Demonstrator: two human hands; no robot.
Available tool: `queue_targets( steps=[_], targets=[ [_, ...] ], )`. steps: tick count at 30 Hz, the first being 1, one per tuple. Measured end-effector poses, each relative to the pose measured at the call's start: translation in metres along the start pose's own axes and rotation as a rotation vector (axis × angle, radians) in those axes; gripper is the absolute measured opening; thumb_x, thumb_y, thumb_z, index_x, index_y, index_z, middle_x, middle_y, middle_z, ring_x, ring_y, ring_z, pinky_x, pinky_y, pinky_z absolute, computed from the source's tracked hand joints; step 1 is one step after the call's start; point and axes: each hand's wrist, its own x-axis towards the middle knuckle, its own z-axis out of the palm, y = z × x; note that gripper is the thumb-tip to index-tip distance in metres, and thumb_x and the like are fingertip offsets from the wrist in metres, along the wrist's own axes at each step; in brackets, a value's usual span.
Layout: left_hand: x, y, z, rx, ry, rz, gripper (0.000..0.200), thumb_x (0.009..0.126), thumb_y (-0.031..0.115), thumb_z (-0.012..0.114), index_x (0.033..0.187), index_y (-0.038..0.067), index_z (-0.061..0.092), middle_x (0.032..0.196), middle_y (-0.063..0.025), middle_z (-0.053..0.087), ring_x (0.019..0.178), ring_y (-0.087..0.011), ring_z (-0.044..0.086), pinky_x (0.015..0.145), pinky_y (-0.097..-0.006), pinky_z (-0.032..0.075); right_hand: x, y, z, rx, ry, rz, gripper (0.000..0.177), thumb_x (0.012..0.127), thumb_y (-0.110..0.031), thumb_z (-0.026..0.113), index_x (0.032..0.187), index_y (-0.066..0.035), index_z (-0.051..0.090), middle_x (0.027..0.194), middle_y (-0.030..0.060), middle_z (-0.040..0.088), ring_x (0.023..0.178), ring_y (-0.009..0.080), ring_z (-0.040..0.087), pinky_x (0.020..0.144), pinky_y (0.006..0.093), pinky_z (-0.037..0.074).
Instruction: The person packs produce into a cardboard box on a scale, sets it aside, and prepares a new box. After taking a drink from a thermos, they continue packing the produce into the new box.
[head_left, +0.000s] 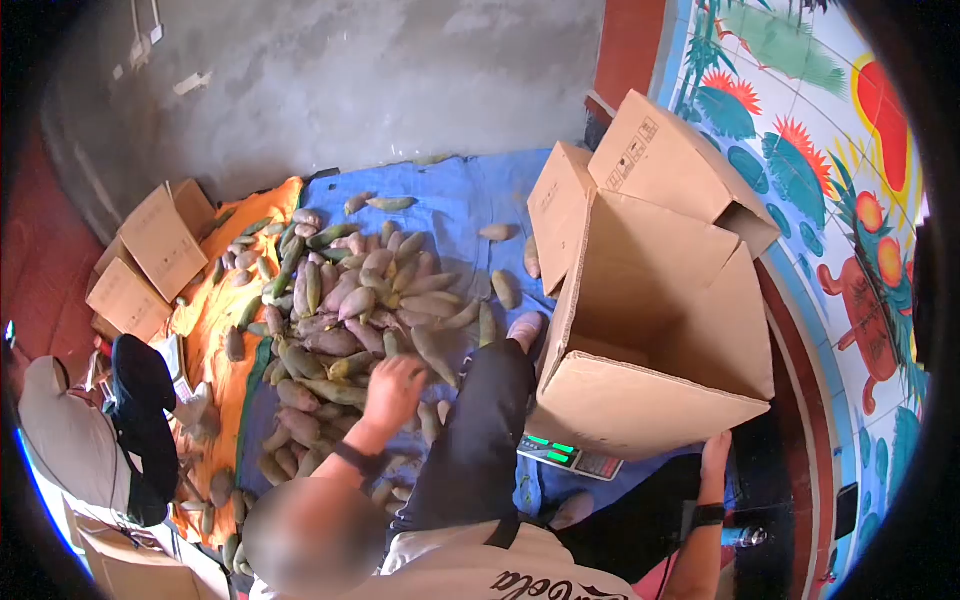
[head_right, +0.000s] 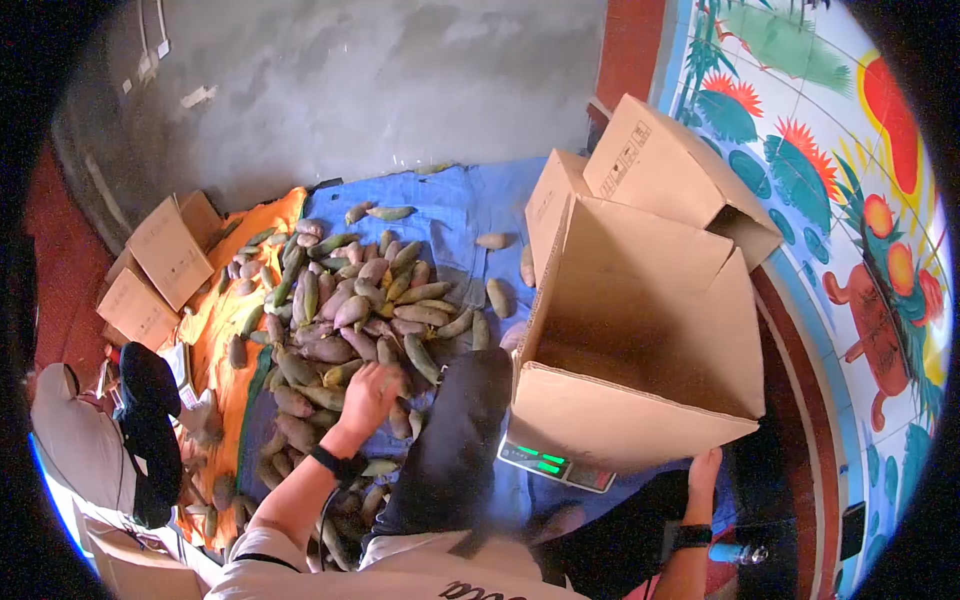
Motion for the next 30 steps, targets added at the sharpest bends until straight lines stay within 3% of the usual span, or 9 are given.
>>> queue_targets(
  steps=[7,9,12,15,23,24,25,28,30],
  targets=[
    [-0.211,-0.122,0.014,0.466,-0.769,-0.641,0.034,0.076,0.034,0.056,0.101,0.011,0.062,0.100,-0.0112,0.061,0.100,-0.0290,0.056,0.087,-0.0440,0.042,0.019,0.052,-0.016,0.089,-0.092,0.109,0.042,0.095,-0.025,0.037,0.114,0.010,0.050,0.117,0.0178,0.054,0.105,0.0252,0.051,0.091,0.0337,0.038],
    [-0.261,-0.129,0.011,0.464,-0.993,-0.776,0.038,0.077,0.036,0.055,0.105,0.011,0.062,0.103,-0.0106,0.061,0.102,-0.0287,0.056,0.090,-0.0459,0.041,0.026,0.070,-0.018,0.102,0.094,-0.046,0.024,0.094,-0.024,0.042,0.086,-0.006,0.054,0.072,-0.0017,0.051,0.060,0.0050,0.042,0.052,0.0220,0.032],
    [-0.301,-0.109,-0.005,0.561,-1.197,-0.941,0.056,0.071,0.050,0.063,0.116,0.017,0.057,0.136,-0.0074,0.036,0.120,-0.0292,0.041,0.094,-0.0547,0.036,0.019,0.032,-0.009,0.261,0.080,0.101,0.025,0.096,-0.026,0.038,0.085,-0.008,0.051,0.064,-0.0044,0.042,0.054,0.0054,0.035,0.049,0.0225,0.027],
    [-0.318,-0.092,-0.013,0.676,-1.152,-0.780,0.068,0.066,0.052,0.068,0.124,0.020,0.050,0.137,-0.0056,0.031,0.124,-0.0293,0.035,0.092,-0.0559,0.037,0.018,0.021,-0.011,0.228,0.078,0.112,0.026,0.097,-0.027,0.035,0.086,-0.008,0.050,0.064,-0.0042,0.042,0.054,0.0058,0.035,0.049,0.0225,0.027],
    [-0.323,-0.135,0.015,0.571,-0.699,-1.273,0.047,0.084,0.025,0.056,0.127,0.012,0.041,0.122,-0.0154,0.042,0.106,-0.0325,0.051,0.085,-0.0366,0.048,0.015,0.016,-0.016,0.199,0.020,0.078,0.027,0.097,-0.029,0.035,0.094,-0.006,0.050,0.069,-0.0036,0.045,0.055,0.0060,0.037,0.050,0.0226,0.031],
    [-0.397,-0.204,0.066,0.775,-0.798,-1.074,0.042,0.088,0.018,0.050,0.128,0.011,0.041,0.124,-0.0169,0.041,0.107,-0.0332,0.051,0.084,-0.0364,0.049,0.015,0.023,-0.018,0.223,-0.008,0.100,0.032,0.096,-0.031,0.037,0.106,-0.002,0.048,0.086,0.0014,0.050,0.070,0.0098,0.045,0.060,0.0235,0.037],
    [-0.353,-0.168,0.043,0.557,-0.626,-1.365,0.038,0.090,0.016,0.046,0.127,0.011,0.042,0.128,-0.0177,0.039,0.108,-0.0341,0.050,0.086,-0.0356,0.048,0.018,0.029,-0.021,0.247,-0.039,0.119,0.042,0.096,-0.033,0.039,0.118,0.002,0.047,0.102,0.0064,0.056,0.085,0.0136,0.053,0.069,0.0245,0.043],
    [-0.327,-0.147,0.029,0.582,-0.658,-1.331,0.044,0.088,0.013,0.048,0.130,0.009,0.036,0.129,-0.0194,0.040,0.108,-0.0349,0.052,0.086,-0.0370,0.048,0.016,0.019,-0.021,0.262,-0.116,0.110,0.044,0.096,-0.032,0.039,0.121,0.003,0.043,0.110,0.0097,0.054,0.097,0.0174,0.053,0.079,0.0273,0.044],
    [-0.314,-0.142,0.022,0.348,-0.689,-1.394,0.051,0.083,0.012,0.052,0.129,0.005,0.031,0.122,-0.0206,0.048,0.105,-0.0345,0.055,0.086,-0.0384,0.049,0.008,-0.006,0.000,0.275,0.003,0.095,0.035,0.096,-0.030,0.038,0.111,0.000,0.048,0.093,0.0034,0.052,0.080,0.0114,0.048,0.067,0.0246,0.041]
  ],
)
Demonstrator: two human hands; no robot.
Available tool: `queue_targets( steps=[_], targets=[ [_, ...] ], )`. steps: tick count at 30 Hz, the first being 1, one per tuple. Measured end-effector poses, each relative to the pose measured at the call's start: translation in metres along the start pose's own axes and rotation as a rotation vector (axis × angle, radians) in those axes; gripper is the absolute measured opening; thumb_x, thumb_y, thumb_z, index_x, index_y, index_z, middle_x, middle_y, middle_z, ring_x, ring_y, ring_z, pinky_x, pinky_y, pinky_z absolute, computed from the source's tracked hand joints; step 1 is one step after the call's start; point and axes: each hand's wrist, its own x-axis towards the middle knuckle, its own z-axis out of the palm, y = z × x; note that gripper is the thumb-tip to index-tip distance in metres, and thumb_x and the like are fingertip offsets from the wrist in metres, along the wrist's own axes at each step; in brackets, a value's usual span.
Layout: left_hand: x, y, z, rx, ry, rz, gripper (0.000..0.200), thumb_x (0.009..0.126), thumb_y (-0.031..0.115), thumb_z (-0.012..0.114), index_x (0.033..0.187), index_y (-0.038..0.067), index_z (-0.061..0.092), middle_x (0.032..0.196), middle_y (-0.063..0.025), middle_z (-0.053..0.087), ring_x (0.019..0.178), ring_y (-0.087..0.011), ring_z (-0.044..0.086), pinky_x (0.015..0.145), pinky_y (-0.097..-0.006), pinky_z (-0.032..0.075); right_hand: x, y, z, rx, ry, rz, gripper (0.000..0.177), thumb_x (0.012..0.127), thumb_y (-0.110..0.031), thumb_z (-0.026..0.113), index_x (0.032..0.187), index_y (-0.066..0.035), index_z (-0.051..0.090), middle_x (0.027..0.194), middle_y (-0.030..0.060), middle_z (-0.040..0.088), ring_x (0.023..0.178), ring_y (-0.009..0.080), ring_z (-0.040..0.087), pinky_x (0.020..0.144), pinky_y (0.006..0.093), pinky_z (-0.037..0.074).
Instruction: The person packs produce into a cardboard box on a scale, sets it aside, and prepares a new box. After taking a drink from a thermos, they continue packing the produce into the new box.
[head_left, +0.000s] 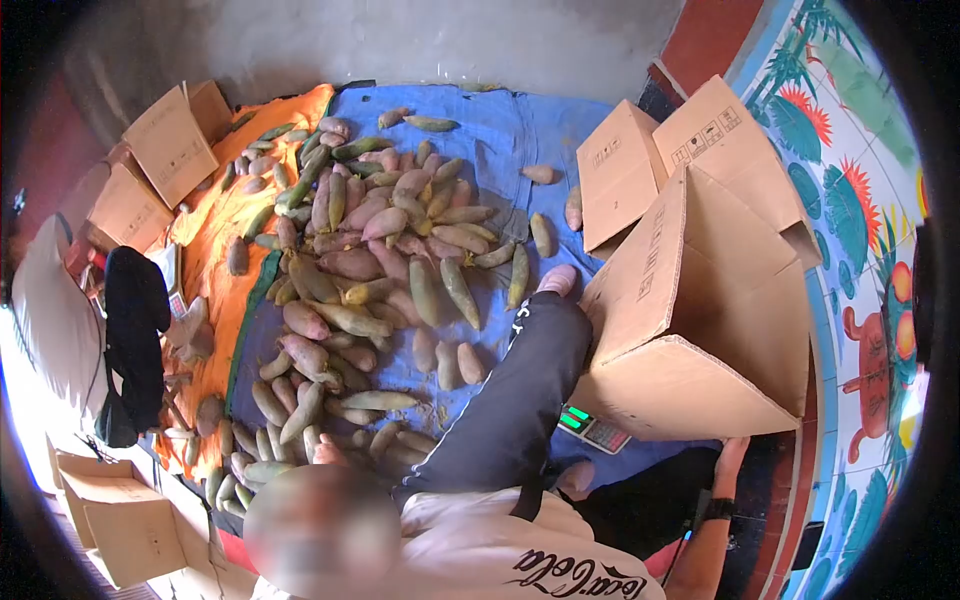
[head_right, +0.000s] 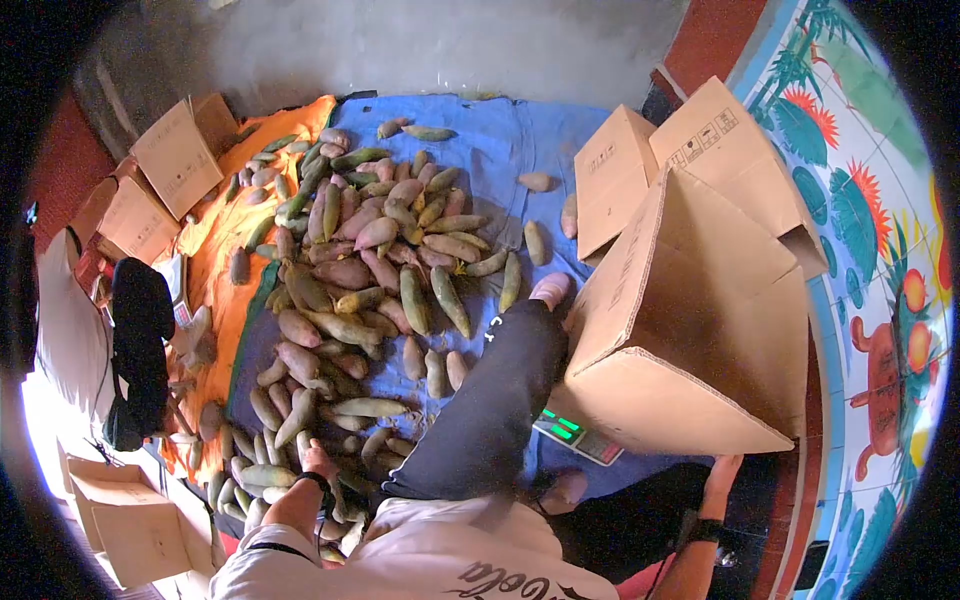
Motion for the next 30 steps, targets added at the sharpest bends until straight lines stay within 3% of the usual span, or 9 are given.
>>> queue_targets(
  steps=[1,2,4,7,9,14,19,23,30],
  targets=[
    [0.004,-0.002,0.005,0.003,0.008,0.001,0.051,0.083,0.012,0.052,0.129,0.005,0.031,0.122,-0.0206,0.048,0.105,-0.0345,0.055,0.086,-0.0384,0.049,-0.004,-0.005,0.009,0.012,0.114,-0.028,0.029,0.096,-0.027,0.038,0.102,-0.002,0.052,0.076,-0.0029,0.050,0.062,0.0054,0.042,0.055,0.0219,0.038],
    [0.013,-0.006,0.019,-0.025,0.007,0.024,0.050,0.082,0.012,0.054,0.126,0.004,0.032,0.118,-0.0207,0.051,0.104,-0.0343,0.056,0.086,-0.0385,0.049,0.000,0.005,-0.002,0.020,0.120,-0.024,0.029,0.096,-0.027,0.038,0.102,-0.002,0.052,0.076,-0.0029,0.050,0.062,0.0054,0.042,0.055,0.0219,0.038],
    [0.029,-0.010,0.034,-0.079,0.008,0.076,0.048,0.079,0.014,0.056,0.120,0.002,0.033,0.110,-0.0208,0.057,0.101,-0.0339,0.058,0.085,-0.0387,0.049,0.015,0.033,-0.033,-0.116,-0.084,0.032,0.044,0.096,-0.030,0.037,0.119,0.007,0.046,0.113,0.0131,0.054,0.102,0.0217,0.052,0.086,0.0310,0.041],
    [0.014,0.012,-0.003,0.153,-0.071,0.410,0.050,0.073,0.020,0.064,0.113,-0.001,0.042,0.110,-0.0227,0.055,0.106,-0.0342,0.054,0.089,-0.0403,0.046,0.022,0.051,-0.039,-0.166,-0.071,-0.030,0.044,0.096,-0.029,0.038,0.116,0.009,0.049,0.117,0.0152,0.053,0.104,0.0243,0.051,0.088,0.0331,0.040],
    [-0.013,0.047,-0.042,-0.042,0.097,0.419,0.051,0.067,0.021,0.068,0.108,0.000,0.047,0.107,-0.0225,0.054,0.102,-0.0361,0.053,0.087,-0.0426,0.045,0.023,0.055,-0.037,-0.148,-0.050,-0.034,0.044,0.095,-0.028,0.038,0.116,0.009,0.049,0.117,0.0159,0.054,0.104,0.0248,0.051,0.089,0.0335,0.040],
    [-0.064,0.146,-0.150,-0.696,0.730,0.888,0.043,0.067,0.012,0.070,0.101,0.001,0.046,0.095,-0.0189,0.051,0.089,-0.0351,0.051,0.076,-0.0421,0.043,0.011,0.028,-0.013,-0.168,-0.036,-0.067,0.043,0.095,-0.027,0.039,0.112,0.010,0.051,0.112,0.0171,0.057,0.102,0.0254,0.053,0.088,0.0338,0.040],
    [-0.215,0.243,-0.254,-1.438,0.511,1.245,0.042,0.072,0.003,0.069,0.107,0.001,0.046,0.097,-0.0137,0.052,0.094,-0.0216,0.050,0.084,-0.0336,0.041,0.010,0.033,-0.013,-0.217,0.010,-0.081,0.043,0.094,-0.026,0.039,0.106,0.012,0.054,0.105,0.0183,0.060,0.097,0.0256,0.055,0.085,0.0346,0.042],
    [-0.287,0.297,-0.267,-1.296,0.826,1.743,0.052,0.067,0.002,0.073,0.111,0.002,0.046,0.109,-0.0145,0.052,0.101,-0.0264,0.051,0.087,-0.0364,0.041,0.005,0.022,-0.011,-0.305,-0.040,-0.171,0.042,0.094,-0.025,0.039,0.105,0.012,0.053,0.104,0.0187,0.060,0.096,0.0253,0.055,0.083,0.0349,0.042],
    [-0.334,0.355,-0.225,-0.708,0.556,2.110,0.051,0.068,0.011,0.074,0.110,0.003,0.047,0.113,-0.0155,0.053,0.104,-0.0330,0.052,0.087,-0.0388,0.045,0.001,0.025,-0.008,-0.303,-0.048,-0.223,0.041,0.094,-0.025,0.037,0.104,0.011,0.054,0.102,0.0206,0.061,0.094,0.0287,0.056,0.083,0.0371,0.042]
  ],
)
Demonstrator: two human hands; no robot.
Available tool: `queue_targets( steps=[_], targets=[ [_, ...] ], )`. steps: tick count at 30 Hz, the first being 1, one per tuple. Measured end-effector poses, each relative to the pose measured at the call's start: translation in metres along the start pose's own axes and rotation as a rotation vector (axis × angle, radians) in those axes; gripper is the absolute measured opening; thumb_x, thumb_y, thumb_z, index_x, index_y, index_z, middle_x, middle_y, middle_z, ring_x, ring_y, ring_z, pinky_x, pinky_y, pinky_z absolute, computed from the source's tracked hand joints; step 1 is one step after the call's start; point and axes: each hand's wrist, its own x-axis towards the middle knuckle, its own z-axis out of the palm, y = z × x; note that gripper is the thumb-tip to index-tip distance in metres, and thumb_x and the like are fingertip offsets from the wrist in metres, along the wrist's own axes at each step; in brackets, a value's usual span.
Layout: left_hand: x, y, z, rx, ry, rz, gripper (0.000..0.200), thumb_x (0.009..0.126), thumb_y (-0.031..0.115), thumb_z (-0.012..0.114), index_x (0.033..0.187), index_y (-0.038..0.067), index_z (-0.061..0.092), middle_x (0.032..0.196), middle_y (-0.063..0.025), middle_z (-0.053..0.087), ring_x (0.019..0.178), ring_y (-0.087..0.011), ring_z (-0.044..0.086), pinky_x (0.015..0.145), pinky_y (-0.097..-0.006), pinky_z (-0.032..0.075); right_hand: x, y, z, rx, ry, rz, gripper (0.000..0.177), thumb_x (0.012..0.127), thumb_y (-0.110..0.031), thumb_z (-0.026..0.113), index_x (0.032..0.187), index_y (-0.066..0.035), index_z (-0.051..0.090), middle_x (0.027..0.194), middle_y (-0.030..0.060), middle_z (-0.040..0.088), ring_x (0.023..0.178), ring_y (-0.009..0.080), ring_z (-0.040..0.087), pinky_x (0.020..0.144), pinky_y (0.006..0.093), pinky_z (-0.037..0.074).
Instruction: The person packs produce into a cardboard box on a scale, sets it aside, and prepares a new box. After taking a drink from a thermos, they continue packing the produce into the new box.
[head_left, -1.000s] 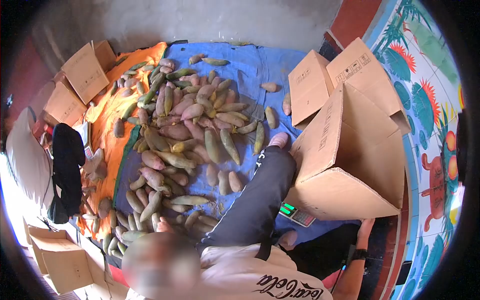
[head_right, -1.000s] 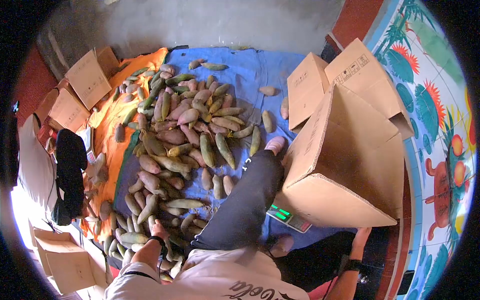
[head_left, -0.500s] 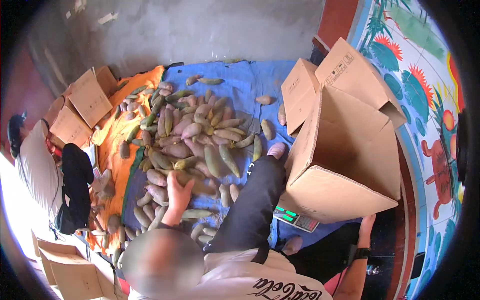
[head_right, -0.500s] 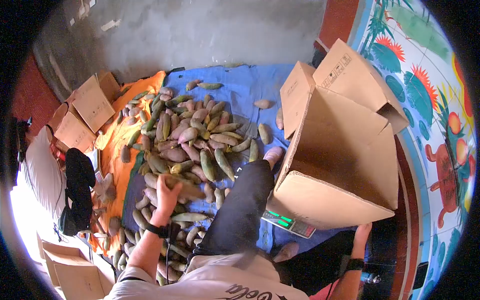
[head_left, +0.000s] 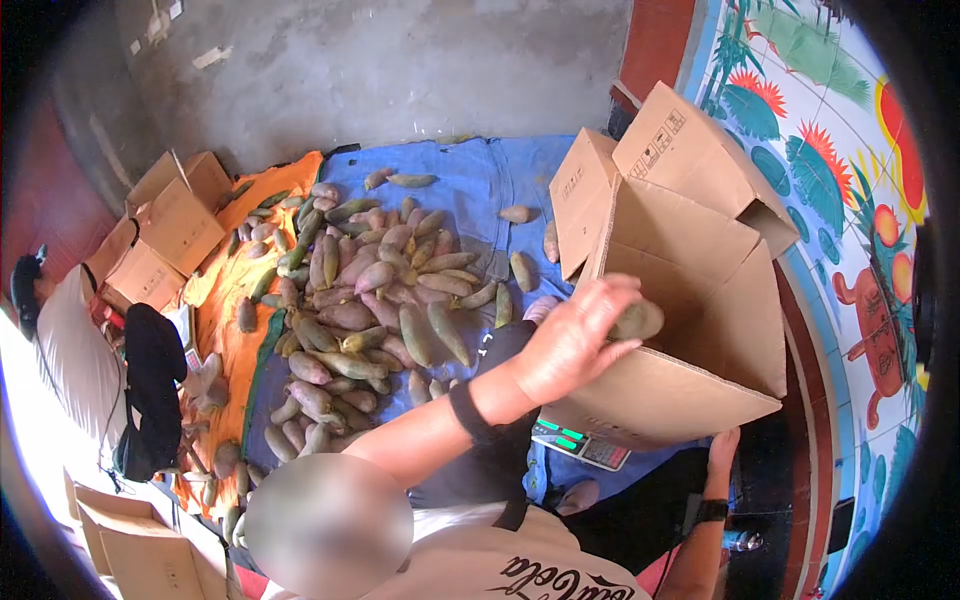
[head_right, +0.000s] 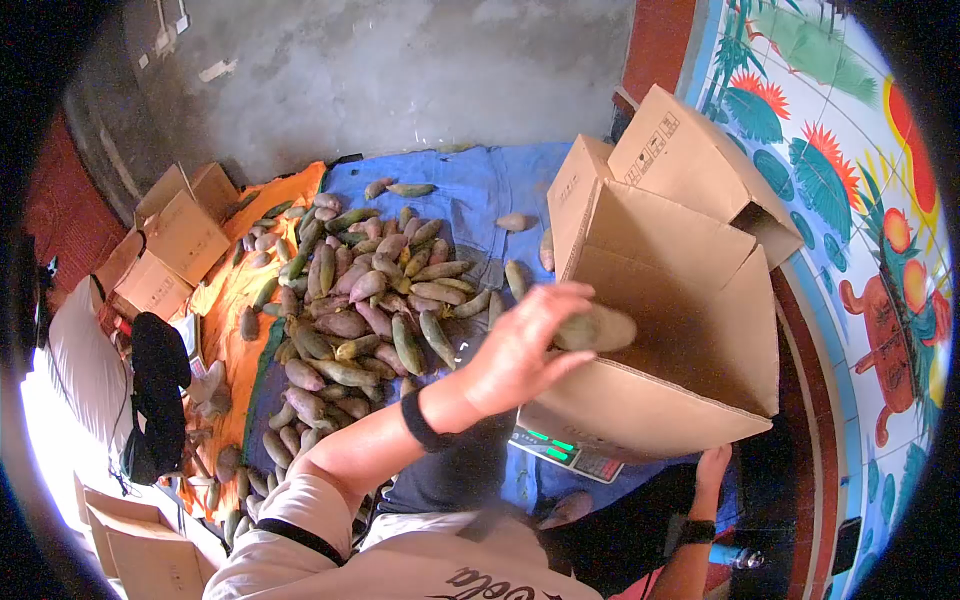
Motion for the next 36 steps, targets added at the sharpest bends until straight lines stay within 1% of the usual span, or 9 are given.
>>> queue_targets(
  steps=[11,15,18,23,24,26,28,31,36],
  targets=[
    [-0.040,-0.009,-0.015,0.232,-0.092,0.037,0.037,0.075,0.012,0.065,0.108,0.004,0.054,0.115,-0.0136,0.054,0.111,-0.0307,0.049,0.097,-0.0424,0.036,-0.002,-0.022,0.000,-0.012,-0.049,0.031,0.037,0.093,-0.020,0.037,0.103,0.011,0.054,0.104,0.0242,0.059,0.096,0.0326,0.055,0.085,0.0383,0.040],
    [-0.111,-0.038,-0.051,0.362,0.002,-0.339,0.041,0.073,0.009,0.065,0.111,0.002,0.052,0.114,-0.0165,0.054,0.108,-0.0321,0.051,0.093,-0.0418,0.040,-0.004,-0.019,0.001,-0.070,-0.025,0.019,0.038,0.093,-0.022,0.038,0.105,0.011,0.054,0.107,0.0245,0.058,0.100,0.0327,0.054,0.087,0.0382,0.040],
    [-0.217,-0.080,-0.087,0.521,-0.046,-0.607,0.028,0.073,0.007,0.061,0.099,0.000,0.055,0.099,-0.0199,0.057,0.095,-0.0381,0.053,0.082,-0.0437,0.044,-0.002,-0.014,0.000,-0.077,-0.021,0.012,0.039,0.093,-0.023,0.038,0.107,0.011,0.053,0.109,0.0245,0.058,0.102,0.0328,0.054,0.089,0.0381,0.039],
    [-0.413,-0.073,-0.149,0.908,-0.578,-1.098,0.033,0.068,0.023,0.063,0.095,0.005,0.058,0.099,-0.0132,0.055,0.099,-0.0315,0.052,0.086,-0.0427,0.043,0.003,0.009,-0.003,-0.093,-0.004,0.050,0.040,0.093,-0.022,0.038,0.109,0.011,0.053,0.111,0.0240,0.057,0.105,0.0325,0.052,0.091,0.0378,0.038],
    [-0.434,-0.066,-0.157,0.855,-0.698,-1.426,0.040,0.069,0.028,0.062,0.102,0.006,0.058,0.106,-0.0134,0.055,0.106,-0.0305,0.050,0.091,-0.0426,0.040,0.002,0.004,-0.004,-0.102,0.008,0.090,0.040,0.094,-0.022,0.038,0.110,0.011,0.052,0.113,0.0238,0.056,0.107,0.0326,0.052,0.092,0.0375,0.037],
    [-0.439,-0.032,-0.167,0.872,-0.785,-1.725,0.045,0.077,0.035,0.058,0.113,0.008,0.057,0.123,-0.0125,0.049,0.120,-0.0297,0.042,0.097,-0.0432,0.036,0.002,0.000,-0.003,-0.116,0.016,0.126,0.040,0.094,-0.022,0.038,0.111,0.011,0.052,0.114,0.0237,0.055,0.108,0.0326,0.051,0.092,0.0372,0.037],
    [-0.499,-0.023,-0.175,0.889,-0.811,-1.876,0.051,0.084,0.047,0.051,0.119,0.009,0.053,0.127,-0.0126,0.046,0.121,-0.0301,0.040,0.098,-0.0441,0.034,0.003,0.007,-0.003,-0.041,0.073,0.119,0.039,0.094,-0.021,0.038,0.113,0.011,0.050,0.117,0.0236,0.053,0.110,0.0331,0.049,0.094,0.0365,0.036],
    [-0.509,0.001,-0.179,0.769,-0.757,-2.060,0.048,0.085,0.042,0.050,0.121,0.011,0.052,0.130,-0.0124,0.045,0.123,-0.0305,0.038,0.100,-0.0461,0.030,0.009,0.038,-0.015,-0.030,-0.004,0.160,0.040,0.095,-0.023,0.038,0.115,0.011,0.049,0.119,0.0222,0.052,0.109,0.0326,0.049,0.093,0.0369,0.036],
    [-0.531,0.007,-0.179,0.890,-1.022,-1.988,0.051,0.080,0.040,0.055,0.123,0.014,0.050,0.131,-0.0101,0.045,0.127,-0.0293,0.032,0.104,-0.0504,0.022,0.008,0.025,-0.018,-0.047,-0.035,0.213,0.043,0.096,-0.026,0.037,0.117,0.010,0.047,0.116,0.0188,0.053,0.106,0.0280,0.050,0.091,0.0356,0.038]
  ],
)
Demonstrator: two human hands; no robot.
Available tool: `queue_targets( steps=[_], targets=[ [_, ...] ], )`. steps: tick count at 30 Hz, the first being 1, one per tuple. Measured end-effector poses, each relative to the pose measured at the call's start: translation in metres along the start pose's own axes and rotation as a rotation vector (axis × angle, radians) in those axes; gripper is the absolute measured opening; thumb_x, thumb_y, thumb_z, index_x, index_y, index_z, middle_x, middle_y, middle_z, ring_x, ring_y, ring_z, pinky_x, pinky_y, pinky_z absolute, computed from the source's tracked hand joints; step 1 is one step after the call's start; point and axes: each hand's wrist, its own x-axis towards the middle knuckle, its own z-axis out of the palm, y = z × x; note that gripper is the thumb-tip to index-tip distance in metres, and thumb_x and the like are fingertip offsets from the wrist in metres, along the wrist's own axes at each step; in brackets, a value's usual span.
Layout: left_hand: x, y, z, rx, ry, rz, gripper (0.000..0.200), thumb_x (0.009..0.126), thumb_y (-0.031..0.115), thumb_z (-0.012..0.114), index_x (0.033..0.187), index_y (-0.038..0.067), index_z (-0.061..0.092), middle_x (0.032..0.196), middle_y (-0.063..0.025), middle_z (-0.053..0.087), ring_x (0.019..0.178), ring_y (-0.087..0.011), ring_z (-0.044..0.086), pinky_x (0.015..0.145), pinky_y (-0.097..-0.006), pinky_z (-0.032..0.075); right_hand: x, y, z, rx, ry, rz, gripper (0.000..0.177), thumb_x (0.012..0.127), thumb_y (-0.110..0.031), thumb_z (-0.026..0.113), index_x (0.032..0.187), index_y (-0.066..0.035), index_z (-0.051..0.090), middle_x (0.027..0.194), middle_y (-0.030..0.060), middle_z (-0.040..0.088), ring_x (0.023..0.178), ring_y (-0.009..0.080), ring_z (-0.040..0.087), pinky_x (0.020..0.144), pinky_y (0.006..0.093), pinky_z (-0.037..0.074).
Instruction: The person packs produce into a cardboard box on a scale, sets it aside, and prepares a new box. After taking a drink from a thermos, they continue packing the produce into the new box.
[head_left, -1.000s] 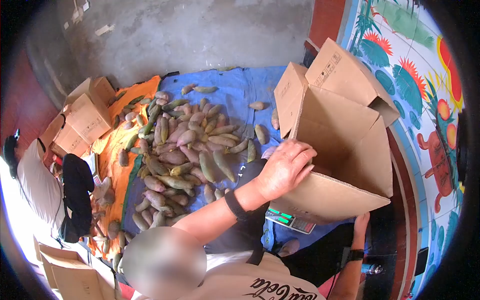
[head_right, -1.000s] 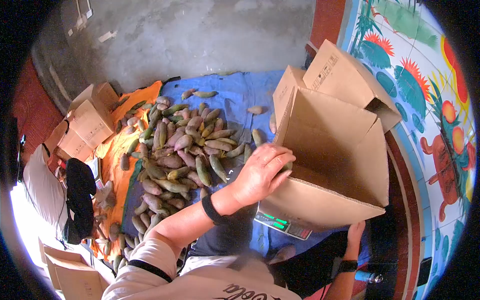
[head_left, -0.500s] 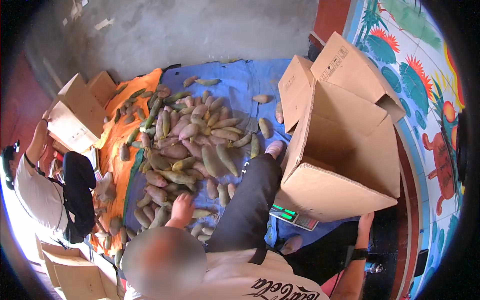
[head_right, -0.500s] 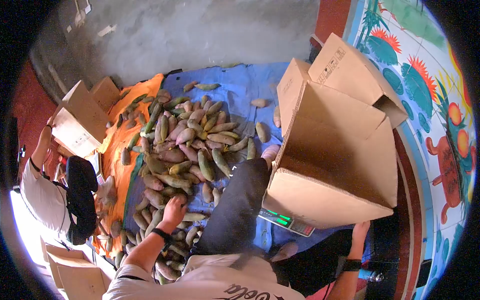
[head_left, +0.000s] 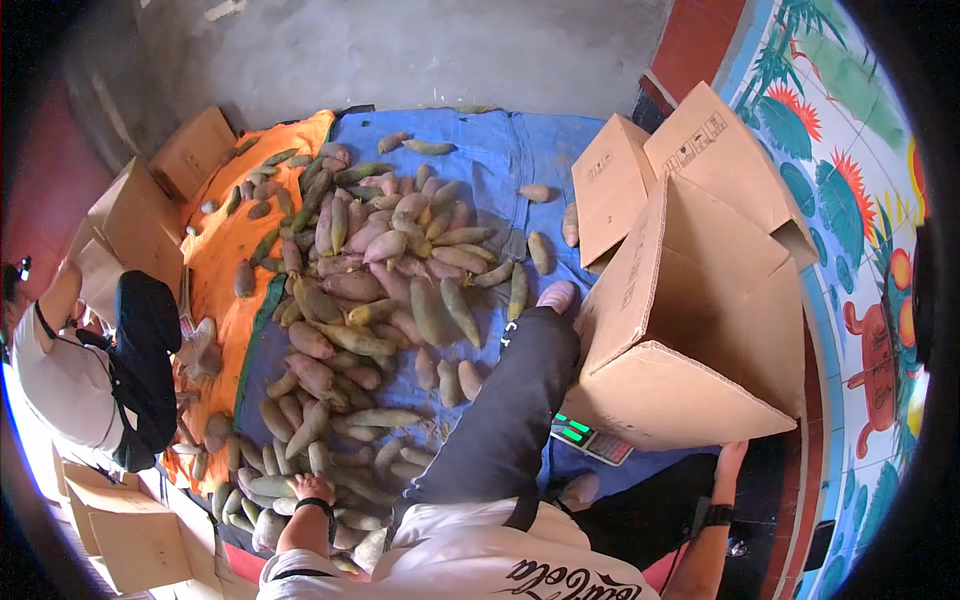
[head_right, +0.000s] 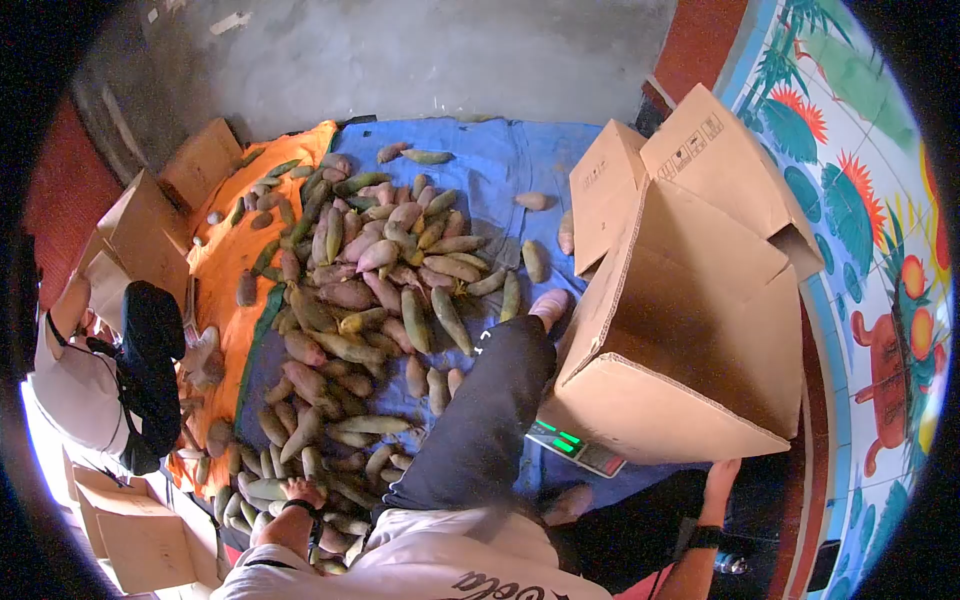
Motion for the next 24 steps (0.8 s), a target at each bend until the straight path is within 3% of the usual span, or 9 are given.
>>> queue_targets(
  steps=[3,6,11,12,13,15,20,22,24],
  targets=[
    [0.009,-0.014,0.003,0.014,-0.003,-0.072,0.078,0.064,0.056,0.066,0.130,0.020,0.045,0.137,-0.0046,0.039,0.132,-0.0276,0.025,0.105,-0.0585,0.016,0.004,0.006,-0.002,0.088,-0.018,0.046,0.044,0.097,-0.028,0.037,0.117,0.010,0.046,0.115,0.0170,0.054,0.104,0.0254,0.051,0.089,0.0344,0.039],
    [-0.002,-0.028,-0.010,0.181,-0.135,0.077,0.085,0.058,0.060,0.069,0.130,0.024,0.045,0.139,-0.0044,0.036,0.132,-0.0284,0.023,0.104,-0.0599,0.016,0.004,-0.003,0.000,0.099,-0.009,0.004,0.044,0.096,-0.029,0.038,0.117,0.010,0.047,0.115,0.0157,0.053,0.102,0.0241,0.052,0.087,0.0334,0.041],
    [0.045,-0.025,0.034,0.315,-0.098,0.034,0.068,0.064,0.045,0.072,0.125,0.024,0.052,0.135,-0.0022,0.040,0.127,-0.0284,0.029,0.102,-0.0576,0.023,-0.015,-0.045,0.007,0.014,0.008,-0.064,0.044,0.096,-0.028,0.039,0.116,0.010,0.047,0.115,0.0155,0.054,0.102,0.0237,0.052,0.086,0.0327,0.041],
    [0.024,-0.018,0.014,0.341,-0.108,0.063,0.050,0.074,0.039,0.065,0.120,0.023,0.056,0.133,-0.0008,0.042,0.125,-0.0266,0.033,0.101,-0.0542,0.026,-0.019,-0.057,0.010,0.041,0.013,-0.032,0.043,0.096,-0.027,0.039,0.116,0.010,0.047,0.115,0.0156,0.054,0.103,0.0233,0.051,0.086,0.0327,0.041],
    [0.033,-0.021,0.017,0.339,-0.107,0.065,0.050,0.074,0.039,0.065,0.120,0.023,0.056,0.133,-0.0008,0.042,0.125,-0.0266,0.033,0.101,-0.0542,0.026,-0.021,-0.063,0.011,0.069,0.018,-0.002,0.043,0.096,-0.027,0.039,0.117,0.010,0.047,0.114,0.0158,0.054,0.104,0.0230,0.051,0.087,0.0326,0.041],
    [0.060,-0.033,0.031,0.277,-0.124,0.058,0.079,0.052,0.050,0.079,0.122,0.024,0.054,0.132,-0.0014,0.042,0.125,-0.0256,0.034,0.097,-0.0501,0.033,-0.008,-0.034,0.007,0.090,0.031,0.008,0.043,0.096,-0.026,0.039,0.117,0.010,0.047,0.114,0.0164,0.054,0.105,0.0242,0.050,0.088,0.0333,0.040],
    [0.043,-0.039,0.011,0.287,-0.014,0.066,0.058,0.065,0.040,0.073,0.119,0.023,0.057,0.128,-0.0019,0.049,0.120,-0.0235,0.043,0.096,-0.0353,0.037,-0.007,-0.022,0.008,-0.029,0.063,-0.090,0.042,0.096,-0.025,0.038,0.117,0.010,0.047,0.115,0.0187,0.054,0.106,0.0281,0.050,0.090,0.0349,0.039],
    [0.028,-0.037,0.002,0.312,0.087,0.106,0.029,0.088,0.025,0.046,0.111,0.020,0.063,0.125,-0.0018,0.050,0.117,-0.0234,0.045,0.092,-0.0345,0.039,-0.007,-0.019,0.009,0.035,0.103,-0.021,0.041,0.096,-0.024,0.038,0.116,0.011,0.047,0.117,0.0207,0.053,0.108,0.0298,0.050,0.092,0.0356,0.037],
    [0.021,-0.035,-0.008,0.326,0.126,0.095,0.029,0.088,0.024,0.046,0.111,0.018,0.063,0.123,-0.0029,0.053,0.116,-0.0228,0.046,0.091,-0.0330,0.039,-0.003,-0.015,0.006,0.018,0.052,-0.032,0.041,0.095,-0.023,0.038,0.115,0.011,0.048,0.117,0.0209,0.053,0.107,0.0294,0.050,0.092,0.0355,0.037]
  ],
)
